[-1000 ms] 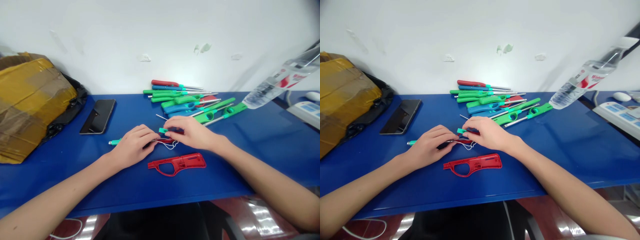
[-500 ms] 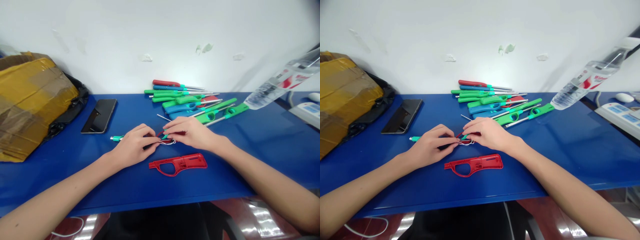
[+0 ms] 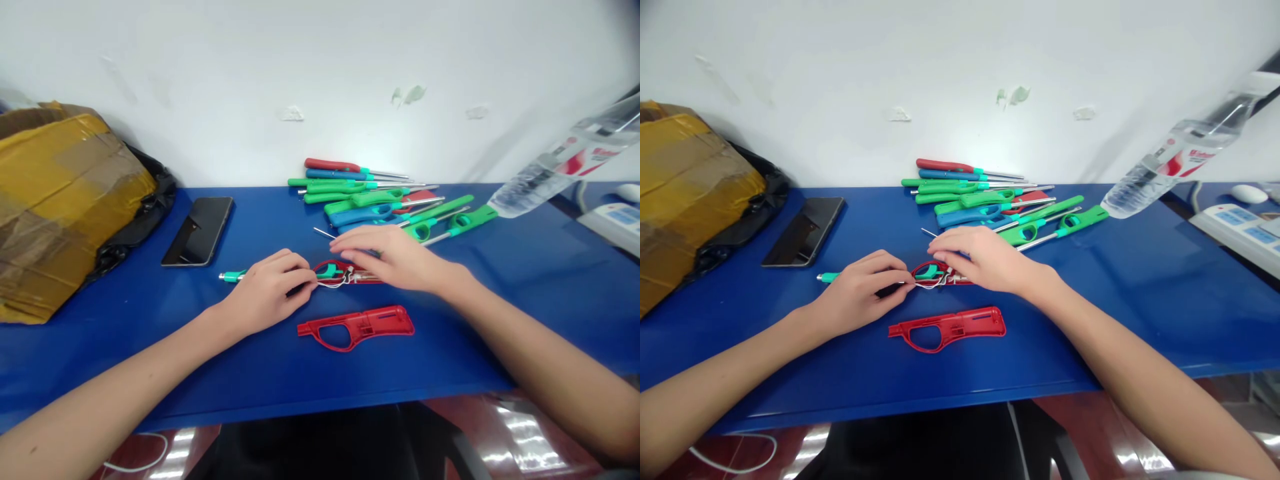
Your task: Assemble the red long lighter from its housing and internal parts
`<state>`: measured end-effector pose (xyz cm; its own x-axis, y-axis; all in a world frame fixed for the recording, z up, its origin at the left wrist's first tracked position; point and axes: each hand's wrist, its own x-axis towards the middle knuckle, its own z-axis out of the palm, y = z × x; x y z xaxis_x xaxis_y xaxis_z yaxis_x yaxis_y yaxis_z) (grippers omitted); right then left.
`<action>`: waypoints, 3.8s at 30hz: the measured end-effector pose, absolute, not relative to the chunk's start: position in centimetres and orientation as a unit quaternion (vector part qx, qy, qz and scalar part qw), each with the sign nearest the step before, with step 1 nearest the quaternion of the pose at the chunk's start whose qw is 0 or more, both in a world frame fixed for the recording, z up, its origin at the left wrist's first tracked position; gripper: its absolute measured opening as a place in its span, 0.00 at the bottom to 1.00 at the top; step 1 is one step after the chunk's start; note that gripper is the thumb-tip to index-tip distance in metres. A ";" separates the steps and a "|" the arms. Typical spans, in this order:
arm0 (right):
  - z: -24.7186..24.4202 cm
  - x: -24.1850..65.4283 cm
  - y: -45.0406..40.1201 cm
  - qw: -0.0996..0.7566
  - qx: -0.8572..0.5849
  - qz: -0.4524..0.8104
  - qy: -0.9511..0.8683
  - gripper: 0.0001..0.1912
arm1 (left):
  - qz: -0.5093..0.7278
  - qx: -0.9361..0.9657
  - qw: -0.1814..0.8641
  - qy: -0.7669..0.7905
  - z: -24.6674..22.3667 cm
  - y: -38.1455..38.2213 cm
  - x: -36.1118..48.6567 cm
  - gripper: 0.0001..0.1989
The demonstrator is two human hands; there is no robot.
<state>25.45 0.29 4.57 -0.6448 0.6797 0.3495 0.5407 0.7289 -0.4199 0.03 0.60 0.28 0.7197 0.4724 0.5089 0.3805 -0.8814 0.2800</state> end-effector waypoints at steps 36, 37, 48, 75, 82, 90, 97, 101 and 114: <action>2.9 26.1 -2.7 0.236 -0.362 0.098 -0.896 0.11 | 0.278 0.927 0.081 0.237 0.3 0.7 0.2 0.05; 2.9 26.1 -2.7 0.241 -0.360 0.103 -0.895 0.10 | 0.278 0.926 0.084 0.239 0.3 0.7 0.2 0.05; 3.0 26.0 -2.8 0.279 -0.383 0.110 -0.874 0.10 | 0.274 0.924 0.111 0.242 0.8 0.5 0.3 0.05; 2.6 24.7 -3.1 0.331 -0.360 0.111 -0.865 0.09 | 0.320 0.933 0.008 0.165 0.3 0.7 0.7 0.06; 2.1 24.7 -3.0 0.324 -0.373 0.106 -0.863 0.09 | 0.320 0.931 0.021 0.173 0.0 0.8 0.7 0.06; 1.4 24.6 -3.1 0.334 -0.387 0.079 -0.856 0.10 | 0.299 0.935 0.053 0.183 0.2 1.0 0.3 0.07; 1.5 24.8 -3.2 0.304 -0.374 0.080 -0.872 0.12 | 0.272 0.930 0.114 0.218 0.9 0.9 -0.8 0.14; 1.6 24.9 -3.2 0.290 -0.379 0.082 -0.875 0.14 | 0.268 0.928 0.135 0.222 0.9 0.9 -0.9 0.11; 1.9 25.5 -3.0 0.259 -0.339 0.084 -0.900 0.13 | 0.287 0.932 0.102 0.197 0.7 0.9 -0.7 0.07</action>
<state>25.51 -2.95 1.91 -0.6356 0.6541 0.4100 0.5667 0.7560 -0.3275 -0.72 0.93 0.71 0.7574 0.4263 0.4945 0.3093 -0.9013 0.3033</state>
